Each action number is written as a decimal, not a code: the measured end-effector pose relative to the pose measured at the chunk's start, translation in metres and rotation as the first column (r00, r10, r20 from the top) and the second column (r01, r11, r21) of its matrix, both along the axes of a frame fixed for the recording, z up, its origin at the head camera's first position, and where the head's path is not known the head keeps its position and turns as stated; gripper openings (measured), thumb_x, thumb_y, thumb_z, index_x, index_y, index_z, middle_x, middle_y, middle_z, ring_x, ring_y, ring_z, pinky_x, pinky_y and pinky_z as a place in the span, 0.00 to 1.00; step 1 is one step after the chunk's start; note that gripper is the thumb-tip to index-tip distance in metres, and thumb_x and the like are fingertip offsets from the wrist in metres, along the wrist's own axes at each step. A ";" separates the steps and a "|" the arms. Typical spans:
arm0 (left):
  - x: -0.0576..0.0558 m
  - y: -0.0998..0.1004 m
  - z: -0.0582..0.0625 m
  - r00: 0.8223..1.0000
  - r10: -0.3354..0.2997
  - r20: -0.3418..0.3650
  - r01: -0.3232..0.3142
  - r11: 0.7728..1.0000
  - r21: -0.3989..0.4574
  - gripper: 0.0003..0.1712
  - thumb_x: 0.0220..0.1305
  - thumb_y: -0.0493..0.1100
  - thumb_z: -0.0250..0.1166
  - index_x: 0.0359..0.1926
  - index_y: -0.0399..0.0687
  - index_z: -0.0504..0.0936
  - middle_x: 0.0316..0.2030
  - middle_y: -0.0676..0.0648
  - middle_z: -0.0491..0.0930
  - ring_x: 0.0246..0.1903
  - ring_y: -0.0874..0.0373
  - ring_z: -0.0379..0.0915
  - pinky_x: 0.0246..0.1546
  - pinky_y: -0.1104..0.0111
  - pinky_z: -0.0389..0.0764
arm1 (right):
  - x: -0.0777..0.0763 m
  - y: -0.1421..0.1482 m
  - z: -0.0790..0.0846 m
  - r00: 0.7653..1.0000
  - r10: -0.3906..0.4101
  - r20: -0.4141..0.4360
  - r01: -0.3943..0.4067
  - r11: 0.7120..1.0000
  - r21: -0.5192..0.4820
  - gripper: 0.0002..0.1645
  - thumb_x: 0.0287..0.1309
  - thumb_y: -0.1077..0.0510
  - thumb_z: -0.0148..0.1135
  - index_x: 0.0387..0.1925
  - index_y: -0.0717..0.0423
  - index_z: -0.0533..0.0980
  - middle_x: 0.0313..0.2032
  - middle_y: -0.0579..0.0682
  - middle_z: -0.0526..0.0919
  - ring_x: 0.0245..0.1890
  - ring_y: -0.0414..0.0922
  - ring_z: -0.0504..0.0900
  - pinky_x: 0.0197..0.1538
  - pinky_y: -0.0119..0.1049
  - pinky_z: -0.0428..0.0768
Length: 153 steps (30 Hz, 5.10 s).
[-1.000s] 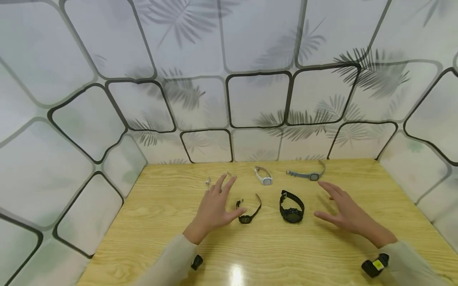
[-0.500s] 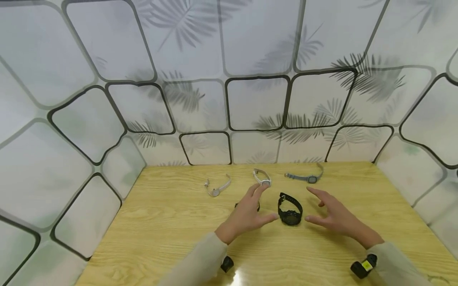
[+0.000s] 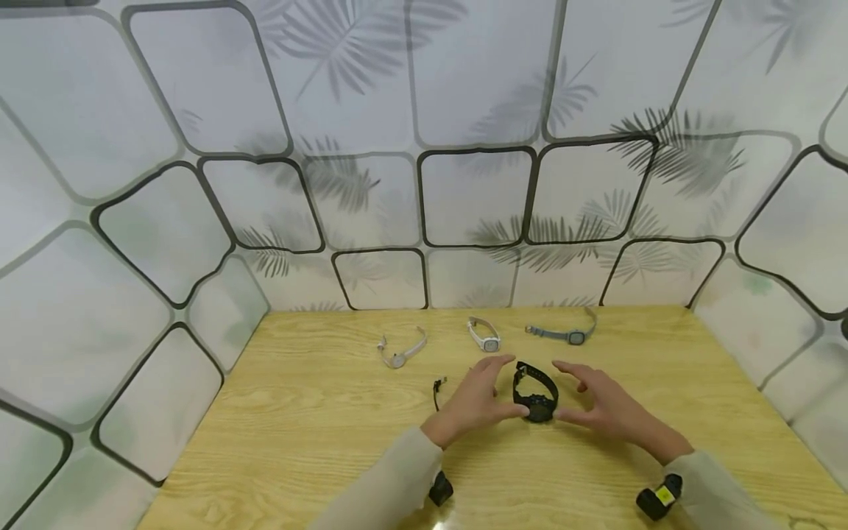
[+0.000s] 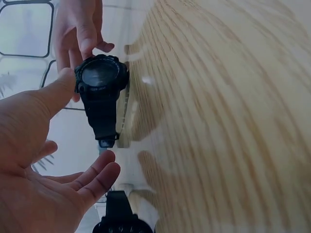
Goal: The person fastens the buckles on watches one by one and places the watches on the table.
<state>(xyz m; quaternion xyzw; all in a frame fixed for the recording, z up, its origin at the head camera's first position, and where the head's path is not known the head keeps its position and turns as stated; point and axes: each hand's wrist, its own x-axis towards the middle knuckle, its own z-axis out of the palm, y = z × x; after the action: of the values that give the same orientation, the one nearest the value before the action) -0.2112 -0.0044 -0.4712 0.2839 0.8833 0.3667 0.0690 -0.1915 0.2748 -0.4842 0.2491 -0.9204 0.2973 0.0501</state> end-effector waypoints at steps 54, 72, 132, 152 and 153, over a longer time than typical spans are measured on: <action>-0.002 0.013 -0.006 0.991 0.029 0.134 -0.045 0.992 0.116 0.27 0.65 0.55 0.72 0.58 0.43 0.84 0.54 0.46 0.85 0.41 0.62 0.86 0.41 0.71 0.84 | 0.003 -0.009 -0.005 0.998 -0.058 0.018 0.058 0.998 0.015 0.42 0.57 0.37 0.74 0.68 0.52 0.75 0.50 0.48 0.82 0.46 0.49 0.80 0.40 0.41 0.79; -0.002 0.017 -0.002 0.987 0.107 0.120 -0.142 0.929 0.341 0.12 0.73 0.40 0.66 0.50 0.38 0.88 0.44 0.43 0.88 0.32 0.53 0.88 0.27 0.75 0.82 | 0.005 -0.013 -0.002 0.993 -0.064 -0.096 0.061 0.998 -0.032 0.42 0.56 0.43 0.78 0.68 0.52 0.75 0.55 0.51 0.82 0.45 0.50 0.82 0.41 0.48 0.81; 0.001 0.014 0.000 0.989 0.048 0.142 -0.112 0.864 0.491 0.20 0.69 0.36 0.70 0.60 0.53 0.86 0.55 0.41 0.84 0.41 0.58 0.86 0.34 0.72 0.85 | -0.004 -0.009 0.008 0.950 0.108 0.293 0.097 0.791 -0.604 0.29 0.76 0.58 0.58 0.72 0.63 0.67 0.58 0.76 0.78 0.47 0.55 0.88 0.49 0.50 0.86; 0.003 0.016 -0.002 0.999 -0.008 0.031 -0.008 0.880 0.476 0.18 0.68 0.34 0.69 0.57 0.49 0.87 0.54 0.46 0.85 0.44 0.59 0.85 0.42 0.73 0.84 | -0.001 -0.008 0.013 0.918 0.051 0.393 0.182 0.827 -0.532 0.29 0.75 0.52 0.60 0.64 0.72 0.73 0.51 0.72 0.80 0.43 0.55 0.87 0.46 0.44 0.87; 0.003 0.016 -0.002 0.999 -0.008 0.036 -0.010 0.881 0.473 0.16 0.68 0.35 0.69 0.56 0.49 0.87 0.53 0.46 0.86 0.43 0.59 0.85 0.42 0.73 0.84 | -0.001 -0.008 0.013 0.918 0.049 0.394 0.185 0.826 -0.533 0.29 0.75 0.51 0.60 0.64 0.71 0.73 0.51 0.72 0.80 0.43 0.56 0.87 0.46 0.44 0.87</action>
<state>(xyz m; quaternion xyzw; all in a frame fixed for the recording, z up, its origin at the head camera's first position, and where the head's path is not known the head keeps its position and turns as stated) -0.2080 0.0120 -0.4730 0.2848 0.7657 0.5765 0.0138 -0.1924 0.2664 -0.4708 0.1253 -0.7920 0.5952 -0.0530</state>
